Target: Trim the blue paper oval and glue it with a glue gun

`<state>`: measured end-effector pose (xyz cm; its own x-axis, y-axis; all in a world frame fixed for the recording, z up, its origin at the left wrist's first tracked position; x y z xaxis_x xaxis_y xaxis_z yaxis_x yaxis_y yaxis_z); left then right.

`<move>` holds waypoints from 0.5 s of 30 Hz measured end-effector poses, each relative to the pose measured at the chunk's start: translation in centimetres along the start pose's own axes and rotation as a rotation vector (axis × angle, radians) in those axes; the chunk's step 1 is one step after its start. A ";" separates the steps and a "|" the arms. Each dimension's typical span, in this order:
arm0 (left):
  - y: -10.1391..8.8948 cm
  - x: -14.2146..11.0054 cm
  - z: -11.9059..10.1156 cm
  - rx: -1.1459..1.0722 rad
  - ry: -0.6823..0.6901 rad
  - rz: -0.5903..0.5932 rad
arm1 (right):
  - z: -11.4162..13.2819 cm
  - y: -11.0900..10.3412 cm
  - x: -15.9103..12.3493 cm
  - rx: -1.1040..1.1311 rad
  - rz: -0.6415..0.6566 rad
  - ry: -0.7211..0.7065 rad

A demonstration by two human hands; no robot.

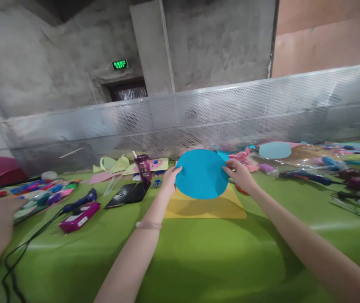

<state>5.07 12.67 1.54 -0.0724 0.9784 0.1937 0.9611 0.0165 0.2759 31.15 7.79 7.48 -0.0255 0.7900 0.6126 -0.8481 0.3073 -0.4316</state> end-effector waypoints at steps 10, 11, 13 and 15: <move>-0.1 0.2 -0.1 0.069 0.051 -0.006 | -1.0 0.7 -0.1 0.114 0.055 0.157; -0.3 0.1 -0.3 0.117 0.067 -0.039 | -1.1 0.7 -0.1 0.119 0.053 0.167; -0.9 -0.3 -1.0 0.202 0.125 -0.153 | -1.5 0.6 0.0 0.123 0.051 0.184; -1.2 -1.3 -2.3 0.224 0.208 -0.284 | -1.8 0.8 0.0 0.128 0.059 0.199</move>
<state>3.43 10.91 3.18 -0.3731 0.8663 0.3321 0.9278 0.3466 0.1382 31.45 8.95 5.95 0.0167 0.8974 0.4409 -0.9088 0.1975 -0.3676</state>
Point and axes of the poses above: each hand's wrist, its own x-axis towards the middle knuckle, its own y-axis out of the palm, z = x × y, the point moved 10 cm from there along x, towards the middle knuckle, and after that the axes turned 3 degrees about x, right-handed, at the moved point
